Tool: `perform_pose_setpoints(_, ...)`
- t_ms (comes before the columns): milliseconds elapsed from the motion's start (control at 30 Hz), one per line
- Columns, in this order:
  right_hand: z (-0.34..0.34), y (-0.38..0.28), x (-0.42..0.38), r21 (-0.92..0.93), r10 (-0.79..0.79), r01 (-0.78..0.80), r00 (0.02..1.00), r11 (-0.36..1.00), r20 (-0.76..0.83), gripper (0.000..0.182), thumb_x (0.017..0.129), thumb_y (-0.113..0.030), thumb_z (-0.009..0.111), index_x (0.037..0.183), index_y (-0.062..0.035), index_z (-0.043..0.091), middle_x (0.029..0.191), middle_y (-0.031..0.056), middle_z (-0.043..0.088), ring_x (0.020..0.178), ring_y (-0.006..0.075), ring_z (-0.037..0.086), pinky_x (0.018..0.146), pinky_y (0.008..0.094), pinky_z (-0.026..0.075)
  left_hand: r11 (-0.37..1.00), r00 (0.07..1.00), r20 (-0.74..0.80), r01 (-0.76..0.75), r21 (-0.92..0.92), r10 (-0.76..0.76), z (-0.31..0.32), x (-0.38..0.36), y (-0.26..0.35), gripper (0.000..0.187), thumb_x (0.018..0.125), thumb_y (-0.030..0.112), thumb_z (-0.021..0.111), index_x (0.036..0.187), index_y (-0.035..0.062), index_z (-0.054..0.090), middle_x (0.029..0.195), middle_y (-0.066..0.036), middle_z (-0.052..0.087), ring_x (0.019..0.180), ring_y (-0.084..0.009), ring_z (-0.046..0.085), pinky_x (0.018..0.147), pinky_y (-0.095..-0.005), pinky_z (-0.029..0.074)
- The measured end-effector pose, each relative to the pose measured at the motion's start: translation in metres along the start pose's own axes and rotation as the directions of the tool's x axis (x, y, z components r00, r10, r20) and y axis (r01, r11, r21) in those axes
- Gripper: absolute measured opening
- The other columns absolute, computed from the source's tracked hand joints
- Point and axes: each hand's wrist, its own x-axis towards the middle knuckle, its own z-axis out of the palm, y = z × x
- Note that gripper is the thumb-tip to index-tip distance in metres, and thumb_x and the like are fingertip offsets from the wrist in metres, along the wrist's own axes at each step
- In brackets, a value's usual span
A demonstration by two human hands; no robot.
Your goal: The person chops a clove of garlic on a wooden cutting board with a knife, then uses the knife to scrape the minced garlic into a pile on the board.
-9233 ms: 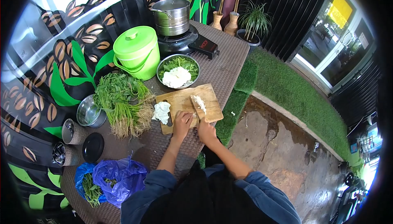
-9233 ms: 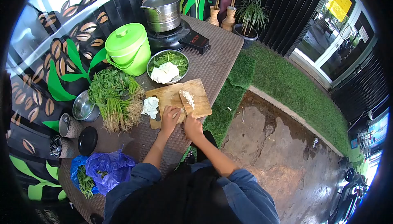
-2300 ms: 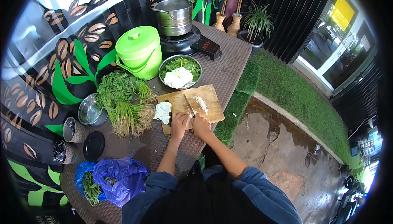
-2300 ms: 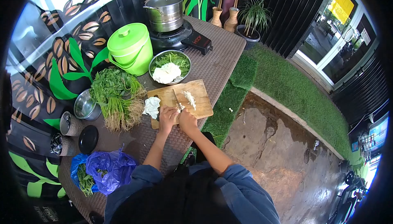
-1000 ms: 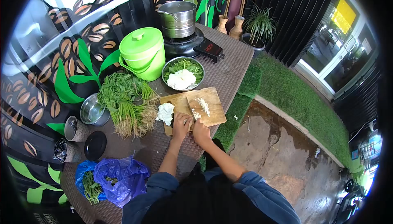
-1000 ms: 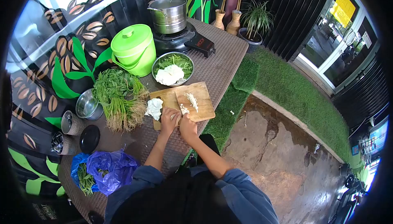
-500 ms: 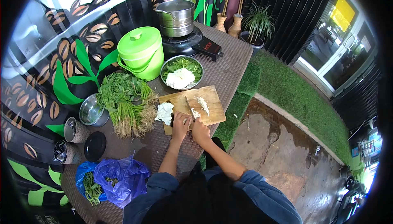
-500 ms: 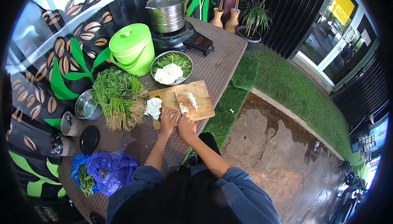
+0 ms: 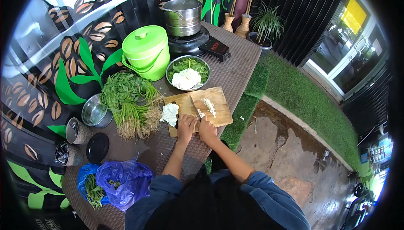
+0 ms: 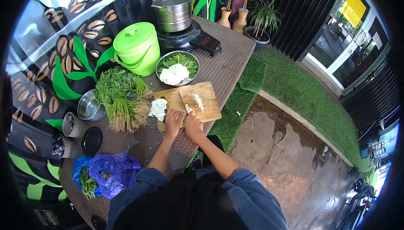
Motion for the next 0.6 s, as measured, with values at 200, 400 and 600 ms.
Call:
perform_pose_setpoints(200, -0.018, 0.017, -0.002, 0.081, -0.018, 0.009, 0.993, 0.997, 0.113, 0.037, 0.095, -0.031, 0.044, 0.104, 0.0052, 0.046, 0.089, 0.0298, 0.064, 0.089, 0.0433, 0.065, 0.079, 0.0498, 0.051, 0.997, 0.998, -0.010, 0.068, -0.035, -0.068, 0.005, 0.003, 0.004, 0.016, 0.082, 0.007, 0.067, 0.096, -0.0002, 0.070, 0.087, -0.015, 0.068, 0.083, -0.0299, 0.059, 0.070, -0.0358, 0.049)
perform_pose_setpoints(400, -0.019, 0.019, 0.001, 0.130, -0.008, -0.007, 0.993, 0.992, 0.118, 0.038, 0.094, -0.030, 0.048, 0.105, 0.0064, 0.049, 0.092, 0.0317, 0.063, 0.090, 0.0458, 0.063, 0.080, 0.0526, 0.049, 0.934, 0.972, 0.083, 0.233, -0.270, -0.218, -0.007, 0.005, -0.006, 0.020, 0.078, 0.000, 0.065, 0.098, 0.0019, 0.071, 0.100, -0.014, 0.067, 0.084, -0.0276, 0.062, 0.072, -0.0356, 0.050)
perform_pose_setpoints(600, -0.017, 0.016, 0.001, 0.120, 0.022, -0.038, 0.990, 0.992, 0.137, 0.038, 0.093, -0.030, 0.049, 0.106, 0.0065, 0.049, 0.096, 0.0310, 0.063, 0.093, 0.0440, 0.063, 0.081, 0.0510, 0.050, 0.972, 0.962, 0.240, 0.171, -0.158, -0.130, -0.022, 0.007, -0.022, 0.035, 0.069, -0.005, 0.070, 0.103, 0.0027, 0.070, 0.103, -0.012, 0.066, 0.091, -0.0258, 0.062, 0.081, -0.0337, 0.049)
